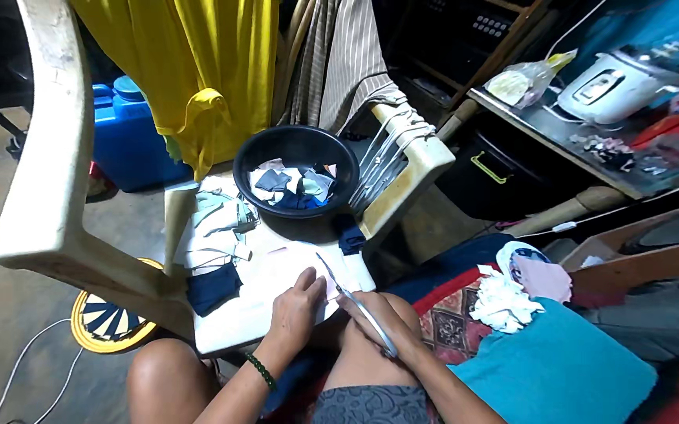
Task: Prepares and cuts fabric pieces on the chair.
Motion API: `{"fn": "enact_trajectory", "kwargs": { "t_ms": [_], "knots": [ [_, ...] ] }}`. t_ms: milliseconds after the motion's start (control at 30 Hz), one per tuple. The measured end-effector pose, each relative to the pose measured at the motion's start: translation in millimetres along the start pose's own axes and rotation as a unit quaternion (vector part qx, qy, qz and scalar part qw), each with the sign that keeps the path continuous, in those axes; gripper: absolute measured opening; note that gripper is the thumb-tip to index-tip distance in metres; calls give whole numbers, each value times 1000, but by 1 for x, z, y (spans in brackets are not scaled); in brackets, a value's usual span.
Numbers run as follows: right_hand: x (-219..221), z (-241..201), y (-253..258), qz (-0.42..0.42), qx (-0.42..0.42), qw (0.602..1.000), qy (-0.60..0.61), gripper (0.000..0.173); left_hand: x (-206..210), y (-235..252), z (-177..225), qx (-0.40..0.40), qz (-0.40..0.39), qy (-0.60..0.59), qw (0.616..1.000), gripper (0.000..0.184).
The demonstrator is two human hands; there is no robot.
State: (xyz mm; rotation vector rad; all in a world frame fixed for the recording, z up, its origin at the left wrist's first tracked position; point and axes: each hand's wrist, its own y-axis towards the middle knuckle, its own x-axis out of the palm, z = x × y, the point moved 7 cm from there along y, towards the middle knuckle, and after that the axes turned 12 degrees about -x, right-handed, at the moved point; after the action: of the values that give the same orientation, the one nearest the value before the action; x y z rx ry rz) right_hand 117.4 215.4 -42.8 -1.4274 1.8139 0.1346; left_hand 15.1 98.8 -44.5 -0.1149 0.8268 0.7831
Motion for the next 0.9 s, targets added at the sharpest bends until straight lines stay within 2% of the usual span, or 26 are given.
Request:
{"fn": "enact_trajectory", "kwargs": {
  "t_ms": [100, 133, 233, 300, 333, 400, 467, 533, 667, 733, 833, 900],
  "knots": [
    [-12, -6, -14, 21, 6, 1000, 12, 45, 0, -1, 2, -1, -7, -3, 1000, 25],
    [-19, -6, -22, 54, -3, 998, 34, 43, -1, -1, 2, -4, -11, -3, 1000, 25],
    [-43, 16, -46, 244, -43, 959, 136, 31, -6, -3, 1, -11, -19, 0, 1000, 27],
    [-58, 50, -67, 355, -6, 926, 130, 33, -6, -4, 2, -3, -16, 4, 1000, 26],
    [-63, 71, -78, 380, 35, 919, 99, 38, -6, -4, 3, -1, -20, 9, 1000, 25],
    [-63, 114, -98, 362, 148, 919, 55, 47, -6, -3, 3, 5, -25, 22, 999, 24],
    [-47, 155, -112, 295, 274, 915, 33, 55, -8, -1, 3, 6, -29, 30, 999, 24],
    [-25, 184, -120, 255, 342, 904, 17, 58, -8, 0, 1, 6, -40, 35, 999, 24],
    [-1, 184, -105, 212, 335, 918, 15, 55, -8, 1, -2, 11, -46, 36, 998, 25],
    [-3, 186, -95, 243, 311, 918, 39, 53, -9, 1, -3, 12, -49, 28, 998, 24],
    [-15, 192, -90, 334, 291, 893, 83, 52, -8, -1, -2, 14, -41, 11, 999, 21],
    [-16, 202, -87, 330, 286, 897, 71, 62, -8, -2, -2, 5, -40, 6, 999, 21]
  ]
}}
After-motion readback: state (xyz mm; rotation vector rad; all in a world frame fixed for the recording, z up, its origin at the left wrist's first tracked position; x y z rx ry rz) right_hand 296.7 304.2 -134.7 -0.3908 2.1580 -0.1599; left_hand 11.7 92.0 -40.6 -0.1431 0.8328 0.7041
